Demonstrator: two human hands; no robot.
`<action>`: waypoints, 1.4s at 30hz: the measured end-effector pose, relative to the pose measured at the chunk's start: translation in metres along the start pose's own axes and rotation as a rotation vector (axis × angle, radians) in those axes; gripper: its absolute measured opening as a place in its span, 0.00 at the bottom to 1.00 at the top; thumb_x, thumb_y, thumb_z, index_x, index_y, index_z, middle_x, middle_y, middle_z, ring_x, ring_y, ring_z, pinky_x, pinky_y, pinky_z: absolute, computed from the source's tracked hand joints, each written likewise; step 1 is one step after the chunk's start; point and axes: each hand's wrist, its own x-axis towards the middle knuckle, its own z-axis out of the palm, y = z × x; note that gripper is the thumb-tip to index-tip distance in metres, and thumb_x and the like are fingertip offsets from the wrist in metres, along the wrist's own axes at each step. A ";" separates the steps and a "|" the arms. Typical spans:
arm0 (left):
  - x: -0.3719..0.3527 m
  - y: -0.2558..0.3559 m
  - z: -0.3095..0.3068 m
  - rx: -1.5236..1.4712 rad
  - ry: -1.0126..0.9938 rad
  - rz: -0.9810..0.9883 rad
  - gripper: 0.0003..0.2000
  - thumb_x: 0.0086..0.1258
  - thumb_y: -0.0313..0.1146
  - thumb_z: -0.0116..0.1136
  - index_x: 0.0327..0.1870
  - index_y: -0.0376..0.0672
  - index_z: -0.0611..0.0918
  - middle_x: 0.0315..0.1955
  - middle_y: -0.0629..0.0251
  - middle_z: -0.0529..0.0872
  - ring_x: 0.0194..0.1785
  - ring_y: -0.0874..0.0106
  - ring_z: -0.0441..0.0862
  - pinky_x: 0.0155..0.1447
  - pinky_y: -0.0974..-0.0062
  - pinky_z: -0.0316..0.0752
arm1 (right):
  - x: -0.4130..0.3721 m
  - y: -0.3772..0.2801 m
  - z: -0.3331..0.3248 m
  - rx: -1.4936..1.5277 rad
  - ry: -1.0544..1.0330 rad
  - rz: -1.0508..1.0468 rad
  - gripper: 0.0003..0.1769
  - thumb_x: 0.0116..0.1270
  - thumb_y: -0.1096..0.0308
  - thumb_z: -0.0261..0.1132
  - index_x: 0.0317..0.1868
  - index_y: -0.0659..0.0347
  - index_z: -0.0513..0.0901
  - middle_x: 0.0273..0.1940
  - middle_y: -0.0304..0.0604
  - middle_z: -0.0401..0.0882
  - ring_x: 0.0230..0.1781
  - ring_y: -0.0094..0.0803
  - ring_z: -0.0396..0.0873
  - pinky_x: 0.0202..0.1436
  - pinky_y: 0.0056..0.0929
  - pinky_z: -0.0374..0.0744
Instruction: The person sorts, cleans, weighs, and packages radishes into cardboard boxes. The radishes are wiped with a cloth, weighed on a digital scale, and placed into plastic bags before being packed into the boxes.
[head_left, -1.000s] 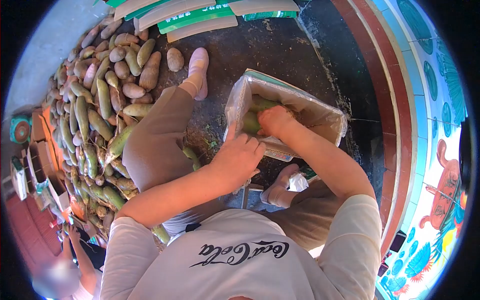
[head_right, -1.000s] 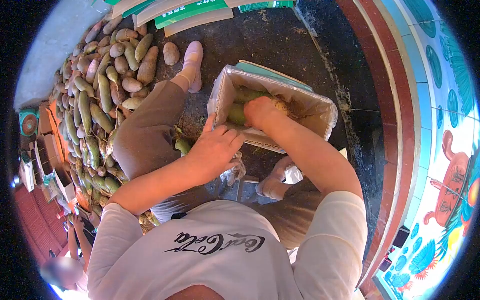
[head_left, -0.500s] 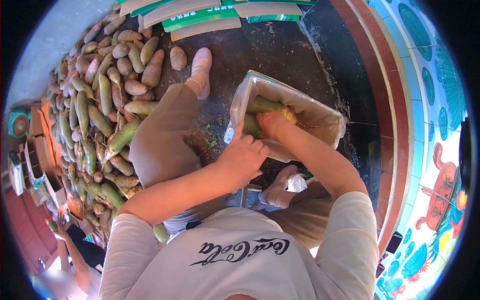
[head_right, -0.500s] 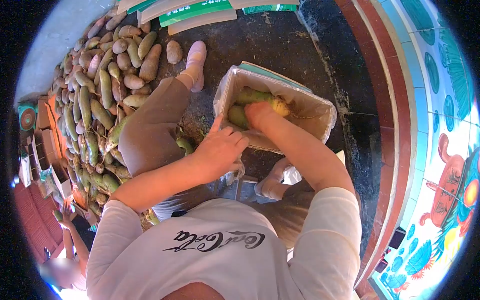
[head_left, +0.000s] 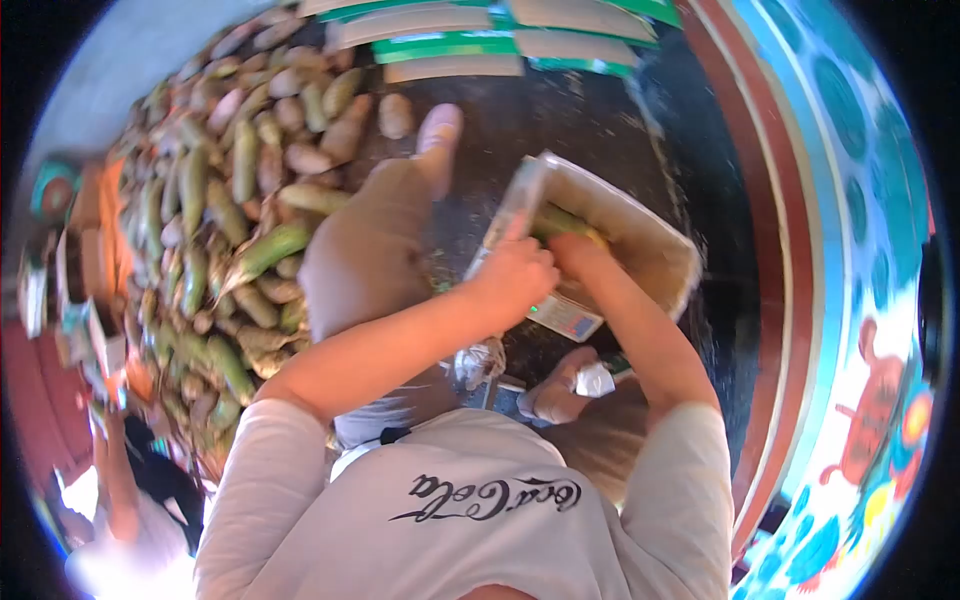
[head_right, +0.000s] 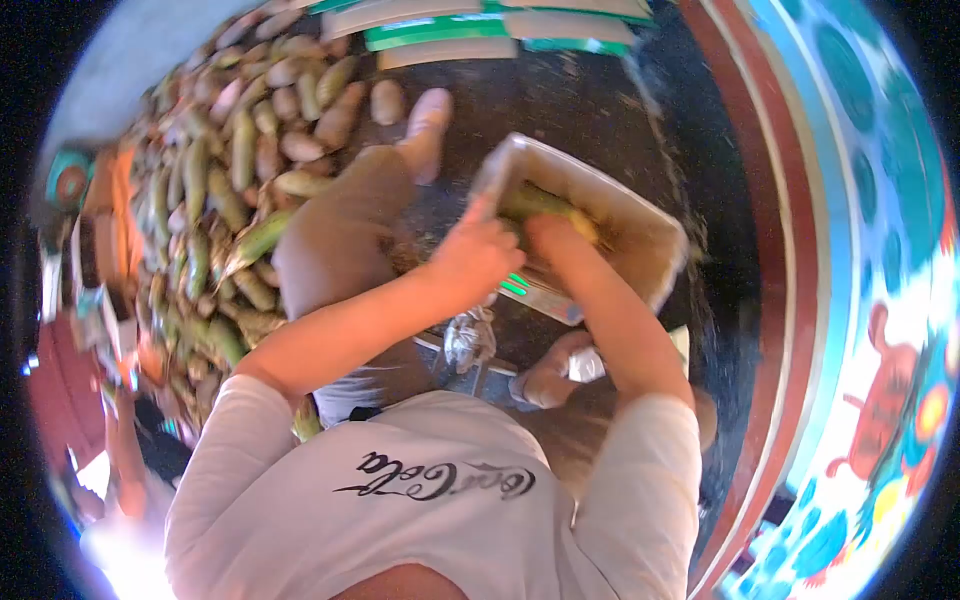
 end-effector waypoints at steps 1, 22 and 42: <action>0.002 -0.001 0.005 0.027 -0.009 -0.048 0.03 0.51 0.28 0.53 0.23 0.49 0.79 0.22 0.66 0.77 0.36 0.67 0.78 0.67 0.52 0.55 | -0.017 0.005 -0.005 0.049 0.110 -0.098 0.13 0.53 0.67 0.61 0.40 0.60 0.81 0.43 0.55 0.80 0.47 0.50 0.77 0.50 0.42 0.75; -0.318 -0.072 -0.042 0.016 0.577 -1.205 0.12 0.51 0.29 0.61 0.39 0.41 0.81 0.36 0.57 0.81 0.42 0.56 0.78 0.47 0.63 0.73 | -0.148 -0.043 0.019 0.254 0.544 0.089 0.16 0.63 0.68 0.59 0.47 0.70 0.75 0.40 0.62 0.78 0.43 0.56 0.77 0.45 0.42 0.73; -0.526 -0.130 0.058 0.092 -0.017 -2.462 0.36 0.43 0.52 0.70 0.55 0.48 0.72 0.56 0.58 0.72 0.62 0.60 0.66 0.61 0.59 0.65 | -0.168 -0.064 0.029 0.179 0.753 0.018 0.24 0.64 0.71 0.57 0.61 0.64 0.66 0.56 0.56 0.70 0.57 0.51 0.68 0.60 0.42 0.66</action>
